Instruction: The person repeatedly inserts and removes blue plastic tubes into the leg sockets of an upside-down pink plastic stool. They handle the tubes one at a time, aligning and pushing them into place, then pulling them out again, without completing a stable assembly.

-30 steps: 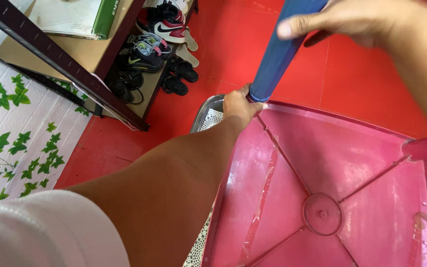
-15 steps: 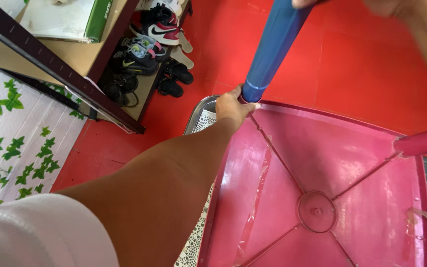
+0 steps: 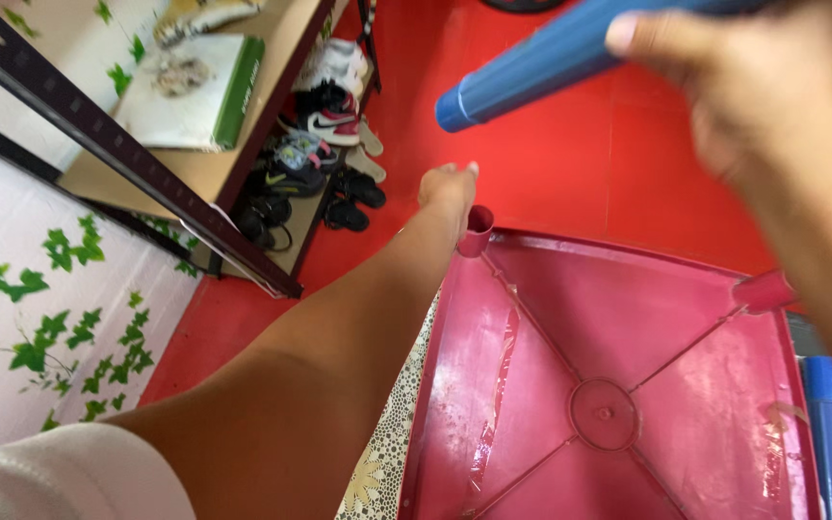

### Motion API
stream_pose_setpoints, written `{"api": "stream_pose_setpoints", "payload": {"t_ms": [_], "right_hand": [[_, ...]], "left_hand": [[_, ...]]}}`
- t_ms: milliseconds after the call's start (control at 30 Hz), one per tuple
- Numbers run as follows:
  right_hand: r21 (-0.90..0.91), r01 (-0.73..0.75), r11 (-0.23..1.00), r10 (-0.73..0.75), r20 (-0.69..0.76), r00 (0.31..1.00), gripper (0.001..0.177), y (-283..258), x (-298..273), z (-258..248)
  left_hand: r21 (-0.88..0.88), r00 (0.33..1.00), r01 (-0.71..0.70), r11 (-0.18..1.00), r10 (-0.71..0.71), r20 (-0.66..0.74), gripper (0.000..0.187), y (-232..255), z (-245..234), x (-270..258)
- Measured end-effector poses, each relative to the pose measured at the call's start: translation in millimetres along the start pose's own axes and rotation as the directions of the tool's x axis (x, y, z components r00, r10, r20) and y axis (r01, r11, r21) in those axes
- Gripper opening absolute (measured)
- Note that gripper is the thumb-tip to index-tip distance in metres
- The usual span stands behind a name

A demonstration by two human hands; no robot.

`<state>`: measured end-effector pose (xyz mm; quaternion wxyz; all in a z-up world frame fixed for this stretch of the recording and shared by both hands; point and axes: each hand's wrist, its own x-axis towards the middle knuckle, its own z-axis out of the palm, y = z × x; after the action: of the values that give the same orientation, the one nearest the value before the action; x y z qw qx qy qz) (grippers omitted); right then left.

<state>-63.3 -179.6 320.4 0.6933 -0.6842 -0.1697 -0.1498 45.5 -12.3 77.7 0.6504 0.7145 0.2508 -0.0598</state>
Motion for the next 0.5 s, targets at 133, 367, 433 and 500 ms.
{"api": "stream_pose_setpoints", "payload": {"t_ms": [133,367,433,500], "right_hand": [[-0.126,0.129,0.984,-0.143,-0.111,0.983,0.051,-14,-42,-4],[-0.592,0.25,0.766,-0.347,-0.054,0.936,0.058,-50,-112,-14],[-0.588,0.214,0.78,-0.299,-0.049,0.953,0.059,-59,-134,-22],[-0.689,0.204,0.696,-0.306,-0.028,0.952,0.063,-66,-153,-32]], "left_hand": [[-0.347,0.842,0.379,0.858,-0.165,0.514,0.072,80,4,-41],[-0.417,0.608,0.641,0.645,-0.094,0.789,0.076,144,32,-136],[-0.397,0.59,0.615,0.681,-0.063,0.805,0.071,147,50,-149],[-0.378,0.59,0.556,0.74,-0.031,0.807,0.064,147,68,-161]]}}
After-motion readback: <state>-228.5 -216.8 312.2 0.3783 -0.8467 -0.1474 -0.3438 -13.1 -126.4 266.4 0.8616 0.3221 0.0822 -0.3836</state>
